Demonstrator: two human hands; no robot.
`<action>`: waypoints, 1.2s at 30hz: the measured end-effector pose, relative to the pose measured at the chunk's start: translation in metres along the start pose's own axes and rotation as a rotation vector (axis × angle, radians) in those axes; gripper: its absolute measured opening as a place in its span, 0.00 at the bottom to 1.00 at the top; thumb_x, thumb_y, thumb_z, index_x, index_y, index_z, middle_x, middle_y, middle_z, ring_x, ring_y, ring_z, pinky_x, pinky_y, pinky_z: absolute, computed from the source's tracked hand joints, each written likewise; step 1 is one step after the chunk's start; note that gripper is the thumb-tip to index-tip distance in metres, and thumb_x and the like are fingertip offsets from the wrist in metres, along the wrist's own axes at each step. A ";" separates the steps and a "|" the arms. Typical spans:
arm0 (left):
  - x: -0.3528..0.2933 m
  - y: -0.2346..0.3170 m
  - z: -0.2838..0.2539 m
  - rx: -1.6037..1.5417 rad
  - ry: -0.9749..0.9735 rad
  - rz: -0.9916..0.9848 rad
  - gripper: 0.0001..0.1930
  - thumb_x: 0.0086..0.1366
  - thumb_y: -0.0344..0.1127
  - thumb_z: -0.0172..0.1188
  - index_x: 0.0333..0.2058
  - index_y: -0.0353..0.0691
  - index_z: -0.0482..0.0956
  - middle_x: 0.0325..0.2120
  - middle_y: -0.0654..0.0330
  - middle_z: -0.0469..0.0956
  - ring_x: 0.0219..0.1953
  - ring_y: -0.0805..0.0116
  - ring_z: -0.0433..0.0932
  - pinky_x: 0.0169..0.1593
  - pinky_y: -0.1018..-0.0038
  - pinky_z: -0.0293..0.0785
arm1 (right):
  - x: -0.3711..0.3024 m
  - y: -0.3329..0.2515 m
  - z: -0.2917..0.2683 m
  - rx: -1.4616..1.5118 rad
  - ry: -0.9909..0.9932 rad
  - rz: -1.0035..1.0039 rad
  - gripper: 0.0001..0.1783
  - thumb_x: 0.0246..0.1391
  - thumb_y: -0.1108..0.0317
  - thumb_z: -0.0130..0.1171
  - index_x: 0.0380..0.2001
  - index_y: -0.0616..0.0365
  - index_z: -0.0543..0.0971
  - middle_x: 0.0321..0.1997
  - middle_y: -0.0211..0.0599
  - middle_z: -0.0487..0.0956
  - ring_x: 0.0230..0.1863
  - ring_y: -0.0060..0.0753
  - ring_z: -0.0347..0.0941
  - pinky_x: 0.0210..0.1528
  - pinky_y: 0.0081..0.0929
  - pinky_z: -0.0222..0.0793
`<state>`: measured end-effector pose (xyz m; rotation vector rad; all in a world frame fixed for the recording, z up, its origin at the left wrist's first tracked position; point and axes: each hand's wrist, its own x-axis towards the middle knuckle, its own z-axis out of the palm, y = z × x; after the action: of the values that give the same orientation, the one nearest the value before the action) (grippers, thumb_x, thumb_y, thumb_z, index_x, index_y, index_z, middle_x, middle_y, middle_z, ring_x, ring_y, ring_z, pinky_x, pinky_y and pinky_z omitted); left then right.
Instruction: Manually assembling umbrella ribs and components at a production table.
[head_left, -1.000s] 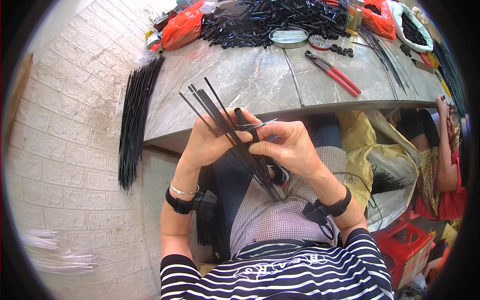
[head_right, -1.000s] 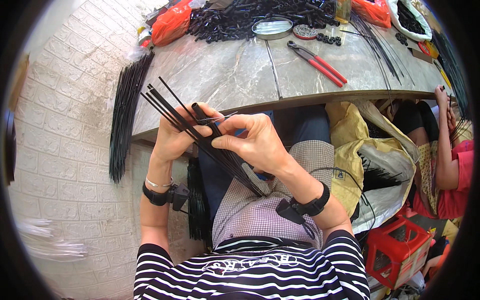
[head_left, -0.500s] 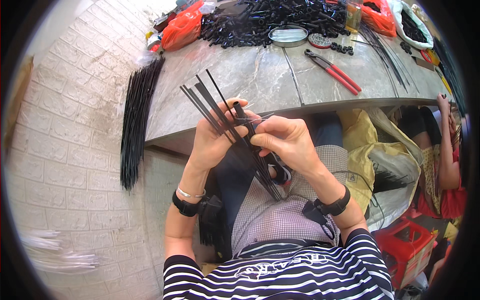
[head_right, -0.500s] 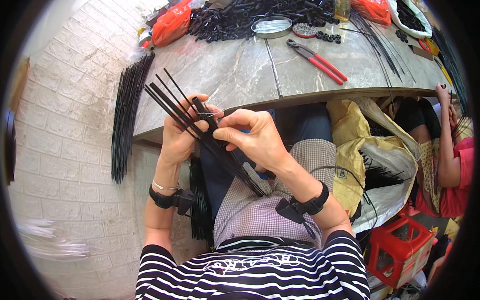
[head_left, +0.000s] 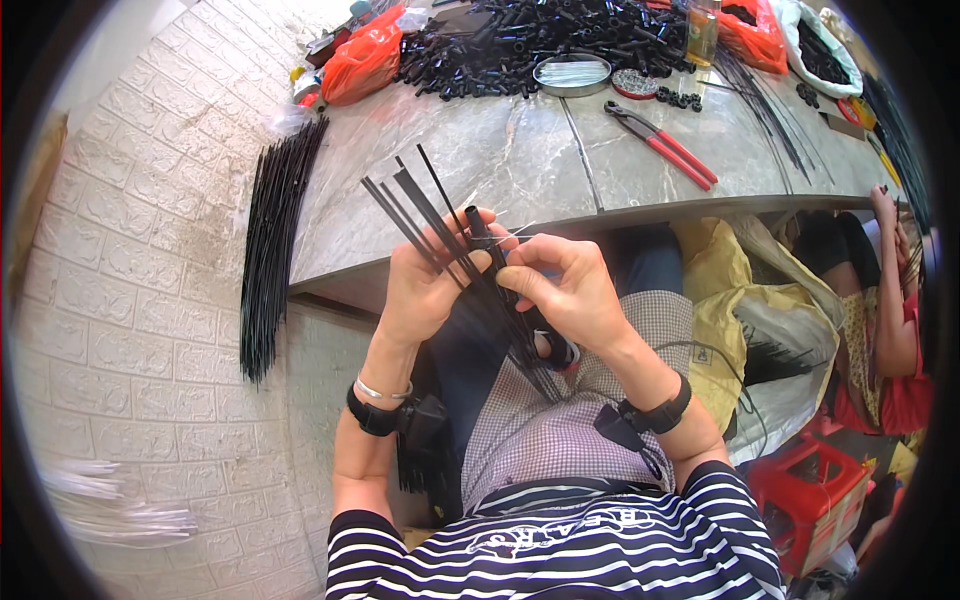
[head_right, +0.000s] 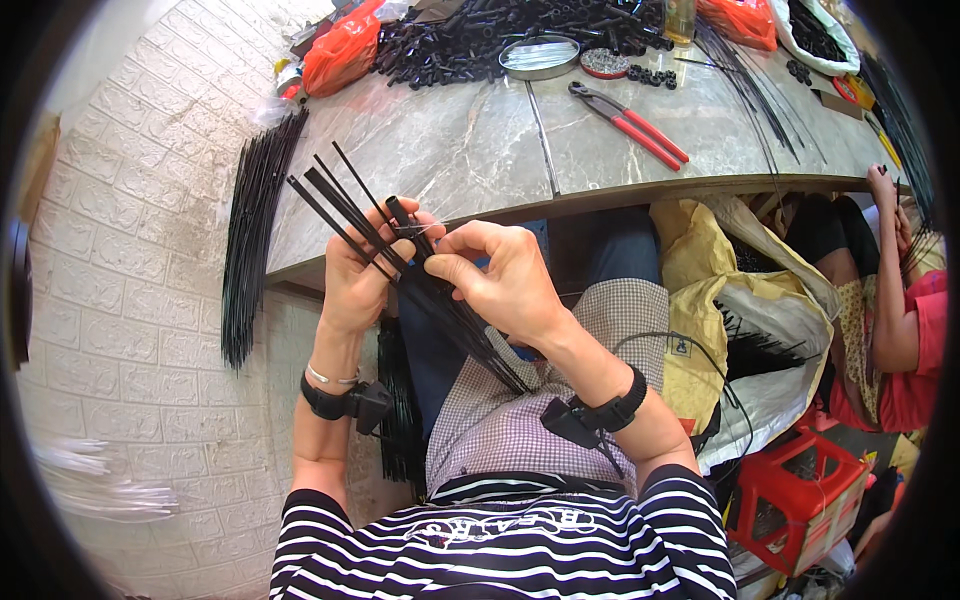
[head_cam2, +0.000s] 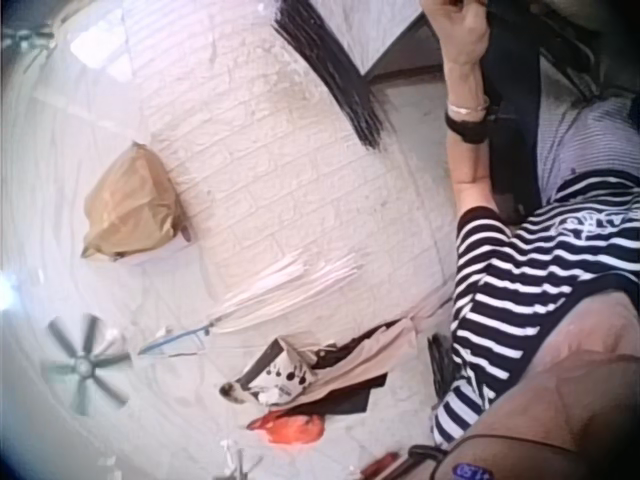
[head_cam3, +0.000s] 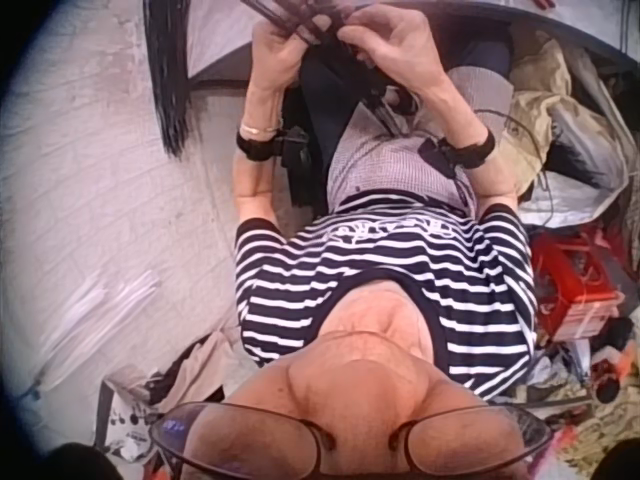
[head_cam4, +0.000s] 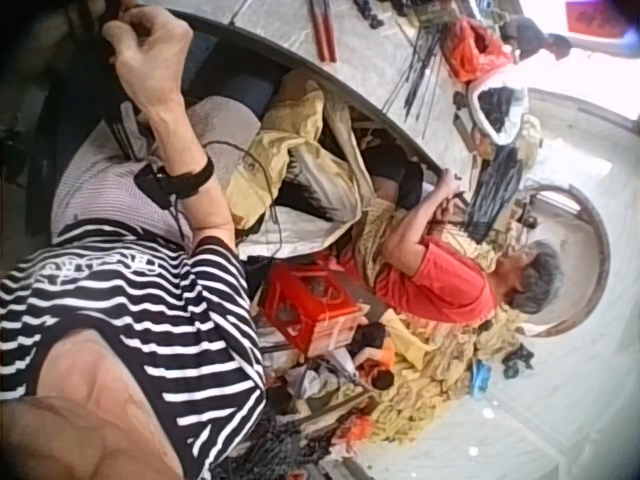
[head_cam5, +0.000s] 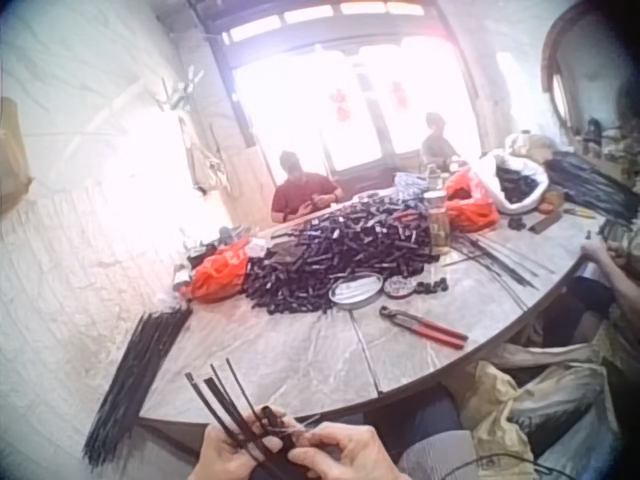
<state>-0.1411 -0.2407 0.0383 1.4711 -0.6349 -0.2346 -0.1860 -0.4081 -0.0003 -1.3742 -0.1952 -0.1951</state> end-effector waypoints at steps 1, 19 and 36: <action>0.000 0.001 -0.001 0.007 -0.018 -0.006 0.17 0.62 0.24 0.57 0.50 0.28 0.71 0.39 0.56 0.79 0.45 0.67 0.78 0.51 0.72 0.74 | -0.001 0.000 0.000 0.000 0.000 -0.002 0.07 0.49 0.73 0.64 0.30 0.67 0.80 0.25 0.36 0.80 0.24 0.18 0.74 0.23 0.18 0.69; -0.006 -0.006 0.011 0.060 0.100 0.095 0.18 0.62 0.26 0.57 0.50 0.28 0.69 0.41 0.51 0.79 0.45 0.63 0.79 0.51 0.70 0.74 | -0.007 0.001 0.003 -0.102 0.040 -0.026 0.09 0.49 0.72 0.64 0.31 0.69 0.78 0.26 0.37 0.78 0.27 0.17 0.72 0.21 0.18 0.66; -0.003 -0.013 0.001 -0.011 0.050 0.064 0.20 0.62 0.26 0.57 0.53 0.29 0.68 0.41 0.50 0.78 0.46 0.60 0.78 0.51 0.67 0.75 | -0.006 -0.003 0.002 0.067 0.027 0.011 0.07 0.50 0.73 0.64 0.31 0.66 0.80 0.29 0.33 0.80 0.30 0.17 0.75 0.25 0.15 0.73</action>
<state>-0.1410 -0.2411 0.0254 1.4397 -0.6385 -0.1510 -0.1927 -0.4069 0.0017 -1.3047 -0.1697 -0.1960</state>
